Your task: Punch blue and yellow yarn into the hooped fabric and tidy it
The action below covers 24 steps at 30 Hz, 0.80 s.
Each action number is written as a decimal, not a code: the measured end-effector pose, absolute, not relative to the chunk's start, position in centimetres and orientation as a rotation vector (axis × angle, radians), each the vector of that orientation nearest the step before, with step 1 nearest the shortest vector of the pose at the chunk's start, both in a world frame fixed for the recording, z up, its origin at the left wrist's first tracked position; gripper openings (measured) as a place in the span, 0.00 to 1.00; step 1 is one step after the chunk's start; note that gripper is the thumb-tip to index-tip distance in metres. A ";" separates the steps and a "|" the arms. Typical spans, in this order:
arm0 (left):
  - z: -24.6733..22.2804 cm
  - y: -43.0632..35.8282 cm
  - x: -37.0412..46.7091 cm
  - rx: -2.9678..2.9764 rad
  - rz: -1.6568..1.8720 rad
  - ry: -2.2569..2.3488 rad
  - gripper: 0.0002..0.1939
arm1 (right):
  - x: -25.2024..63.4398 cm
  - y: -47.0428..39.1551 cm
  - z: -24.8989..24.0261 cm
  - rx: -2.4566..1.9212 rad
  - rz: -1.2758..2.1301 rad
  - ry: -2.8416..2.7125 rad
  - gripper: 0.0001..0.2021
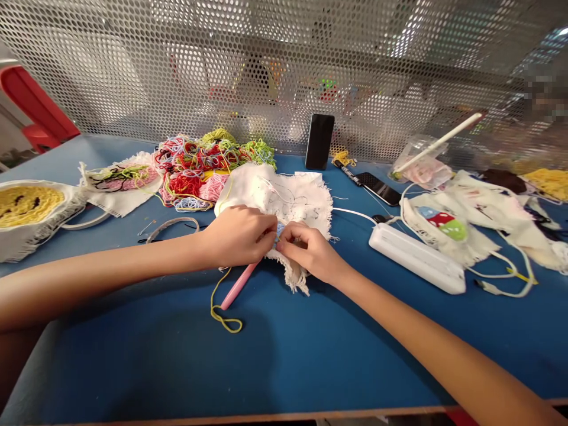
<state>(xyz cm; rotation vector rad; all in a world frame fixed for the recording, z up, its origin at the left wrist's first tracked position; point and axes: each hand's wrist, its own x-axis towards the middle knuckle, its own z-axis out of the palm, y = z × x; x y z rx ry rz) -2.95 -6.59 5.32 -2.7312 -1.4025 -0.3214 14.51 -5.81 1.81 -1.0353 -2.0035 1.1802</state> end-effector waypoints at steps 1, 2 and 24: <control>5.3 -6.6 -2.9 -2.739 -0.302 -1.409 0.15 | 14.5 -5.8 1.9 -1.062 1.088 -2.072 0.09; 5.3 -6.7 -2.9 -2.745 -0.289 -1.413 0.15 | 14.4 -5.7 2.0 -1.093 0.986 -2.123 0.09; 5.0 -6.1 -3.7 -2.716 -0.231 -1.466 0.18 | 13.7 -6.4 1.6 -0.917 1.269 -1.866 0.07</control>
